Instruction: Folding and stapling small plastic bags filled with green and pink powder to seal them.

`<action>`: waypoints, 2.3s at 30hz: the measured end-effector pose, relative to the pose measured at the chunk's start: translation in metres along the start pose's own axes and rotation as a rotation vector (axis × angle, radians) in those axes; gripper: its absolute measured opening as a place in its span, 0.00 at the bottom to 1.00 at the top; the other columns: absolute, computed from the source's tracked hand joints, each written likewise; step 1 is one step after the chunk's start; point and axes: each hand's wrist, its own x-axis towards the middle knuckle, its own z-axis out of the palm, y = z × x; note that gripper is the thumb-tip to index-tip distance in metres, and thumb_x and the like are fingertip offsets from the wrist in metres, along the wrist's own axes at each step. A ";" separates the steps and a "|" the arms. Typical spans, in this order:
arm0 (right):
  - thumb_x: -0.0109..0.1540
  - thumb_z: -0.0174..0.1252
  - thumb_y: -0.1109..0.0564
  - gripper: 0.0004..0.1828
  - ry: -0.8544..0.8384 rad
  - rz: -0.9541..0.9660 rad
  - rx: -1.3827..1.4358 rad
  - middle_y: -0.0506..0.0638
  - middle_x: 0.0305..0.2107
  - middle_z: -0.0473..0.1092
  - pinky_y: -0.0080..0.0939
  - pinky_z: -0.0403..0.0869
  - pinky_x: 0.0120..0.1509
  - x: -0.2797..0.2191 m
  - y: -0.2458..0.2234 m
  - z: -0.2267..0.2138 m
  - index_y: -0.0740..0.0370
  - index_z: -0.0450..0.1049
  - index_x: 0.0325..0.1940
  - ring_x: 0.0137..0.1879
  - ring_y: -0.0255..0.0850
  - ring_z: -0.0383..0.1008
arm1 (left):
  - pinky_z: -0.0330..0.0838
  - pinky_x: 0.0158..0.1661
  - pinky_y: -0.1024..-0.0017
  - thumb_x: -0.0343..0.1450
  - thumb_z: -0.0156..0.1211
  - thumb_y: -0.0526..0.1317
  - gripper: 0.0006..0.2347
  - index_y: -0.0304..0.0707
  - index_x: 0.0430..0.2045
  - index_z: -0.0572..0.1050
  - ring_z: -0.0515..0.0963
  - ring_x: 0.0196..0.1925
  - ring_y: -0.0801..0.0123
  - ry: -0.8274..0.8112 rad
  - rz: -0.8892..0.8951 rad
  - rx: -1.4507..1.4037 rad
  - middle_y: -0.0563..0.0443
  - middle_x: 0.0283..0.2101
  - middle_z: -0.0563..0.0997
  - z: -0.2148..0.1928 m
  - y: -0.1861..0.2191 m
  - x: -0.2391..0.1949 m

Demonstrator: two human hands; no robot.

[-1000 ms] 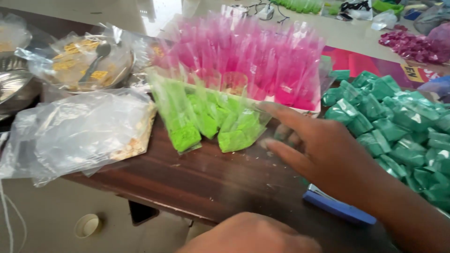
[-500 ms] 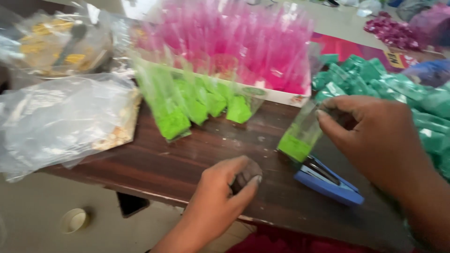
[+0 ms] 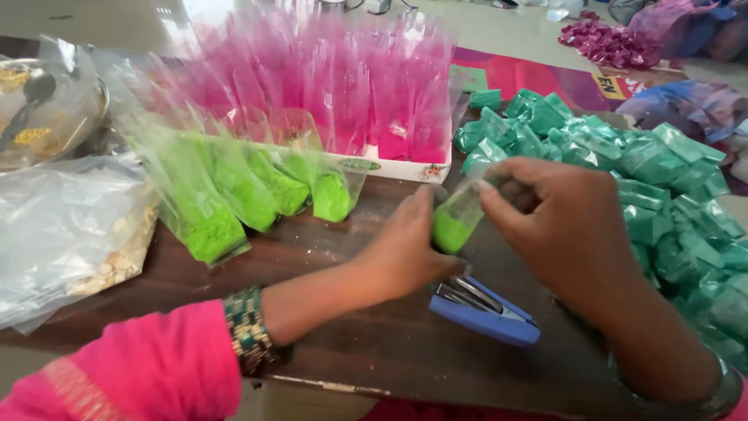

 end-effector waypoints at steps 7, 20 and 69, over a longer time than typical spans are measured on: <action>0.60 0.67 0.57 0.11 0.112 0.024 0.240 0.48 0.24 0.79 0.31 0.73 0.32 0.004 0.025 0.023 0.64 0.82 0.44 0.29 0.30 0.75 | 0.73 0.49 0.56 0.61 0.73 0.39 0.20 0.29 0.41 0.71 0.78 0.51 0.44 0.063 -0.040 -0.009 0.34 0.43 0.79 0.024 -0.025 0.019; 0.60 0.68 0.57 0.40 -0.488 0.121 0.600 0.54 0.59 0.70 0.48 0.78 0.55 0.020 0.073 0.017 0.55 0.61 0.74 0.56 0.43 0.78 | 0.64 0.33 0.74 0.70 0.57 0.34 0.16 0.36 0.53 0.75 0.71 0.35 0.74 0.012 -0.308 -0.891 0.52 0.38 0.78 -0.012 -0.024 0.032; 0.59 0.61 0.68 0.22 -0.089 0.196 0.882 0.53 0.47 0.79 0.34 0.78 0.51 0.014 0.049 0.052 0.64 0.69 0.56 0.47 0.34 0.80 | 0.78 0.48 0.68 0.78 0.52 0.34 0.13 0.25 0.54 0.75 0.84 0.45 0.67 -0.105 -0.156 -1.043 0.44 0.44 0.84 -0.015 -0.032 0.039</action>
